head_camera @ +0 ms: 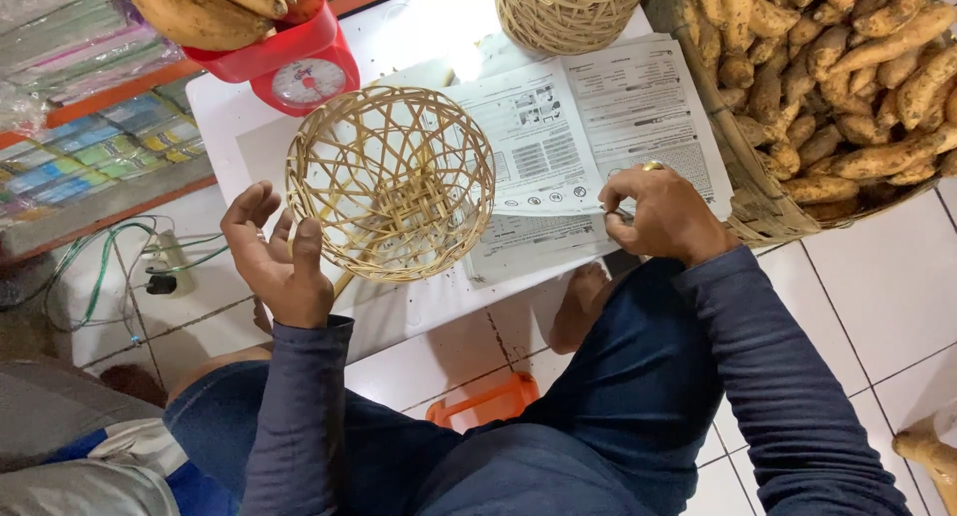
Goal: Lining a woven basket with newspaper and filling it with weighed sweet potatoes.
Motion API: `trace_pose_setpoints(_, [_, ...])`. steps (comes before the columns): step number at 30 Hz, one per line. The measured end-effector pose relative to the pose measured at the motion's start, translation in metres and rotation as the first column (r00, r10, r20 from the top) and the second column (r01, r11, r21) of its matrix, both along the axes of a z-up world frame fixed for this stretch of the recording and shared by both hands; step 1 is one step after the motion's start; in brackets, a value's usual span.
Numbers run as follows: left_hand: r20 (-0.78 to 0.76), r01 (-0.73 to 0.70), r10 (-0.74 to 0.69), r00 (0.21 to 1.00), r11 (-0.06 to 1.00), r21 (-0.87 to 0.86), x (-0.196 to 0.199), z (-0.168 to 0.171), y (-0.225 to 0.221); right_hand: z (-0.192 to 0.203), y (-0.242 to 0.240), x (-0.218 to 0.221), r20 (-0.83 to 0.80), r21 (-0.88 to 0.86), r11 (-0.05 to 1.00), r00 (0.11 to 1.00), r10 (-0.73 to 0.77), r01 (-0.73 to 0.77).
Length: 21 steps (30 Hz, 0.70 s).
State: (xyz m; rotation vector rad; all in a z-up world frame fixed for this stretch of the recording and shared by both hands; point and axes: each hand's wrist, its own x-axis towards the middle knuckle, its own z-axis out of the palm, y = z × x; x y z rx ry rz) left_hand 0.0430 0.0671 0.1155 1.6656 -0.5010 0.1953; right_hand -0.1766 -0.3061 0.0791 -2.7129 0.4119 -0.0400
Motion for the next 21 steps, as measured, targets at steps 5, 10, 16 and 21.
trace_pose_setpoints(5, [0.101,-0.033,0.032,0.994,0.999,0.001,0.002,-0.001,-0.004,0.009,-0.007,-0.007,0.217,-0.015,0.999,0.975,-0.039,0.043])
trace_pose_setpoints(10, [0.462,0.006,-0.006,0.887,1.0,0.002,0.001,0.008,-0.009,0.051,-0.006,-0.015,0.49,-0.096,0.985,0.868,-0.079,0.143])
trace_pose_setpoints(16, [0.517,-0.07,0.016,0.856,0.994,0.084,-0.022,0.034,-0.017,0.082,-0.029,0.001,0.695,-0.202,0.974,0.715,0.072,0.098])
trace_pose_setpoints(21, [0.528,-0.032,-0.064,0.847,0.985,0.171,-0.016,0.022,-0.017,0.127,-0.053,0.013,0.63,-0.382,0.91,0.766,0.129,0.162])
